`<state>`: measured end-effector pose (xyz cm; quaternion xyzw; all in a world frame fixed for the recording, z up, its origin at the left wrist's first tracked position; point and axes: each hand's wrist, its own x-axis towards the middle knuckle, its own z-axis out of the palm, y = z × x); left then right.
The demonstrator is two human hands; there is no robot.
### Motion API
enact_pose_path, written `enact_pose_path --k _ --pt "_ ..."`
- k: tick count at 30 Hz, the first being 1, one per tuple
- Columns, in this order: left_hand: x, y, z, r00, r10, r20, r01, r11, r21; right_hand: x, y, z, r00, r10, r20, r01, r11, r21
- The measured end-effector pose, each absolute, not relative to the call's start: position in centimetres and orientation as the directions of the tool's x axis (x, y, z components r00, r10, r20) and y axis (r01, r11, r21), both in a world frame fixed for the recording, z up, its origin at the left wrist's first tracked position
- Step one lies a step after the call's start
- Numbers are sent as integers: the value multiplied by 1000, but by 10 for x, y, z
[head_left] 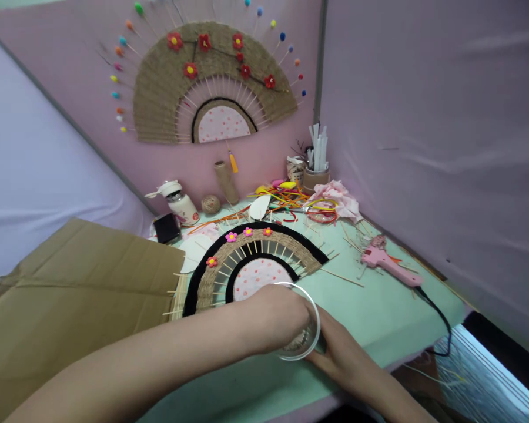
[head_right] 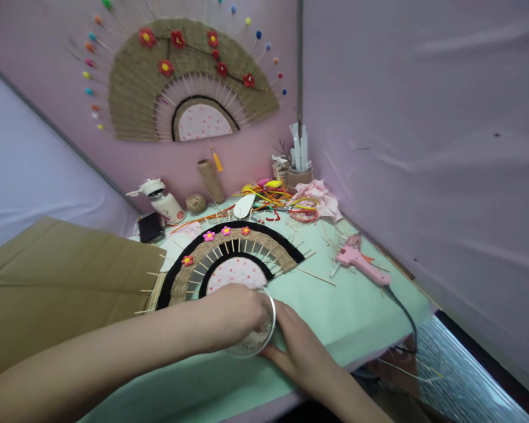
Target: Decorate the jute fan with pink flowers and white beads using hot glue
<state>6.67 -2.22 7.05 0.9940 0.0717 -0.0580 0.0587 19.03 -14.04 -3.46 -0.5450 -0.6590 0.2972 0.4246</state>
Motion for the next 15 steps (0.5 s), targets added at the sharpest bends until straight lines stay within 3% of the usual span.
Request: enact_pose_path --k 2,5,8,12,15 --pt "59 -20 87 992 115 43 104 -973 205 195 -143 -32 -79 975 207 465 219 -858" --pt "46 -16 107 986 157 -60 168 -922 350 213 -147 -30 -45 985 167 492 167 -854" --pt "33 -9 122 971 237 -35 215 -795 567 248 -145 -29 148 971 187 574 69 -816" --pt "16 10 127 910 413 43 224 -577 786 310 -133 -31 430 829 358 783 -144 -606" --pt "8 29 115 789 614 23 187 -275 943 351 -124 -36 472 791 390 869 -343 -357"
